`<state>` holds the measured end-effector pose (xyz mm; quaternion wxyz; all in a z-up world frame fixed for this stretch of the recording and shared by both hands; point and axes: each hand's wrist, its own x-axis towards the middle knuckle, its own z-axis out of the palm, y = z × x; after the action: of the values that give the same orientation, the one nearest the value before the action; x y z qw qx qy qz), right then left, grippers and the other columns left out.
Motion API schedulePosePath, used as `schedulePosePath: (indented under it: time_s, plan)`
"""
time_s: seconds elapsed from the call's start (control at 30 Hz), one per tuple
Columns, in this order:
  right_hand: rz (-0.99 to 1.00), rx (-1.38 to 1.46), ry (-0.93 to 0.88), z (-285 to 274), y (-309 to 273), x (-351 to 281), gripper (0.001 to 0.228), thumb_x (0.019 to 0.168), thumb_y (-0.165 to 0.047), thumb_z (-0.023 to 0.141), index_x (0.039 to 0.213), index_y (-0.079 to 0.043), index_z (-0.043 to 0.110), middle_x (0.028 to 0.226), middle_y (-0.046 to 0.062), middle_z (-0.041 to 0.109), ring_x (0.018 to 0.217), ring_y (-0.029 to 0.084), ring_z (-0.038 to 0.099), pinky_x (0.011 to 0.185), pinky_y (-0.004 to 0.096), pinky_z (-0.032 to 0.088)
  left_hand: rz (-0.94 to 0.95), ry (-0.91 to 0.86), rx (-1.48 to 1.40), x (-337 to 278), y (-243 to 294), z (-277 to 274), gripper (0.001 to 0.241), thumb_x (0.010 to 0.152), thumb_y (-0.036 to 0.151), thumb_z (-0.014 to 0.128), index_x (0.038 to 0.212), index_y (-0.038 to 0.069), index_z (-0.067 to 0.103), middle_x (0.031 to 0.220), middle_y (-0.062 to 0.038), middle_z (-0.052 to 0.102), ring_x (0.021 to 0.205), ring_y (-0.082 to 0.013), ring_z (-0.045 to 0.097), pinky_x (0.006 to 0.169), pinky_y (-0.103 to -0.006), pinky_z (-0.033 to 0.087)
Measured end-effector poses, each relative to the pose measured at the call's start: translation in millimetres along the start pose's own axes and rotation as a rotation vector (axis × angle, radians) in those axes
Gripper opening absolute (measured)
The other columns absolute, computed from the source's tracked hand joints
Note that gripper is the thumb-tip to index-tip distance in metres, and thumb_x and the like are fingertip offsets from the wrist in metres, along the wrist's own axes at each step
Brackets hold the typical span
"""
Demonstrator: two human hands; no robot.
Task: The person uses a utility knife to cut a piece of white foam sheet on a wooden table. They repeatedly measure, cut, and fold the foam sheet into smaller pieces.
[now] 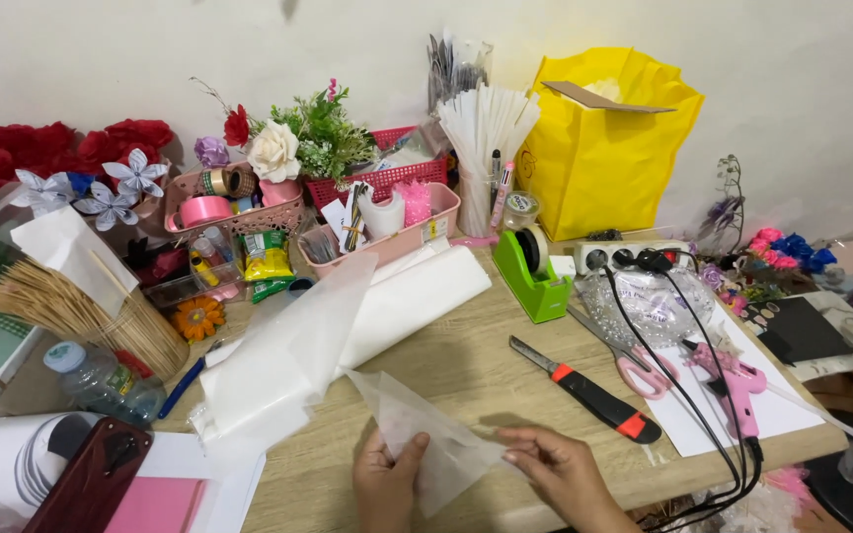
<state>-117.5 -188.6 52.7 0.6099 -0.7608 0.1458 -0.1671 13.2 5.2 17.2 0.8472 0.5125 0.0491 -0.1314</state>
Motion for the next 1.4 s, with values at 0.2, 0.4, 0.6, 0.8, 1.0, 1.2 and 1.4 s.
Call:
schedulePosePath:
  time_s: [0.2, 0.4, 0.6, 0.8, 1.0, 1.2, 1.4]
  plan:
    - [0.167, 0.287, 0.076, -22, -5, 13, 0.034, 0.082, 0.008, 0.077, 0.115, 0.0, 0.079, 0.089, 0.016, 0.081, 0.078, 0.023, 0.073, 0.074, 0.035, 0.063, -0.129, 0.132, 0.224, -31, 42, 12, 0.053, 0.077, -0.002, 0.083, 0.128, 0.003, 0.074, 0.085, -0.02, 0.082, 0.068, -0.0211, 0.067, 0.062, -0.0345, 0.058]
    - [0.314, 0.501, 0.218, -34, -16, 31, 0.03, 0.086, 0.012, 0.07, 0.114, 0.003, 0.072, 0.105, 0.02, 0.078, 0.086, 0.027, 0.069, 0.082, 0.042, 0.06, -0.074, 0.094, 0.692, -40, 50, 2, 0.077, 0.065, 0.02, 0.091, 0.138, 0.019, 0.066, 0.125, 0.0, 0.074, 0.103, -0.013, 0.071, 0.091, -0.0254, 0.058]
    - [0.209, 0.208, 0.271, -55, 25, 42, 0.041, 0.085, 0.001, 0.077, 0.126, 0.001, 0.073, 0.078, 0.008, 0.072, 0.068, 0.014, 0.062, 0.065, 0.025, 0.05, -0.202, -0.036, 0.986, -45, 61, -6, 0.124, 0.069, 0.033, 0.087, 0.166, 0.041, 0.009, 0.146, -0.003, 0.06, 0.121, -0.0219, 0.067, 0.1, -0.0312, 0.054]
    - [0.226, 0.067, 0.222, -59, 22, 43, 0.047, 0.085, -0.002, 0.078, 0.131, -0.004, 0.072, 0.077, 0.006, 0.072, 0.074, 0.015, 0.065, 0.078, 0.028, 0.049, -0.041, -0.162, 1.466, -45, 53, -17, 0.126, 0.082, 0.05, 0.079, 0.164, 0.034, -0.015, 0.155, -0.003, 0.044, 0.135, -0.0274, 0.052, 0.098, -0.0474, 0.054]
    - [0.184, -0.05, 0.209, -48, 13, 40, 0.046, 0.084, -0.003, 0.08, 0.129, -0.01, 0.075, 0.078, 0.001, 0.07, 0.07, 0.01, 0.061, 0.069, 0.023, 0.051, 1.115, -0.406, 1.558, -19, -1, -36, 0.063, 0.074, 0.038, 0.078, 0.133, 0.021, 0.061, 0.157, -0.009, 0.045, 0.146, -0.0406, 0.035, 0.113, -0.0665, 0.021]
    - [0.233, 0.0, 0.175, -45, -6, 37, 0.042, 0.087, -0.003, 0.077, 0.129, -0.01, 0.074, 0.077, 0.003, 0.065, 0.059, 0.012, 0.056, 0.045, 0.026, 0.048, 0.865, -0.692, 1.414, -11, -31, -27, 0.061, 0.098, 0.062, 0.06, 0.136, 0.014, 0.066, 0.151, -0.018, 0.049, 0.135, -0.0403, 0.044, 0.105, -0.0541, 0.036]
    - [0.14, 0.1, 0.125, -67, 26, 44, 0.045, 0.087, 0.004, 0.075, 0.131, -0.003, 0.071, 0.094, 0.005, 0.068, 0.074, 0.011, 0.06, 0.069, 0.024, 0.049, 0.549, -0.868, 1.707, -26, 3, -8, 0.098, 0.08, 0.071, 0.076, 0.155, 0.021, 0.039, 0.166, -0.018, 0.015, 0.152, -0.0422, 0.006, 0.112, -0.0754, 0.001]
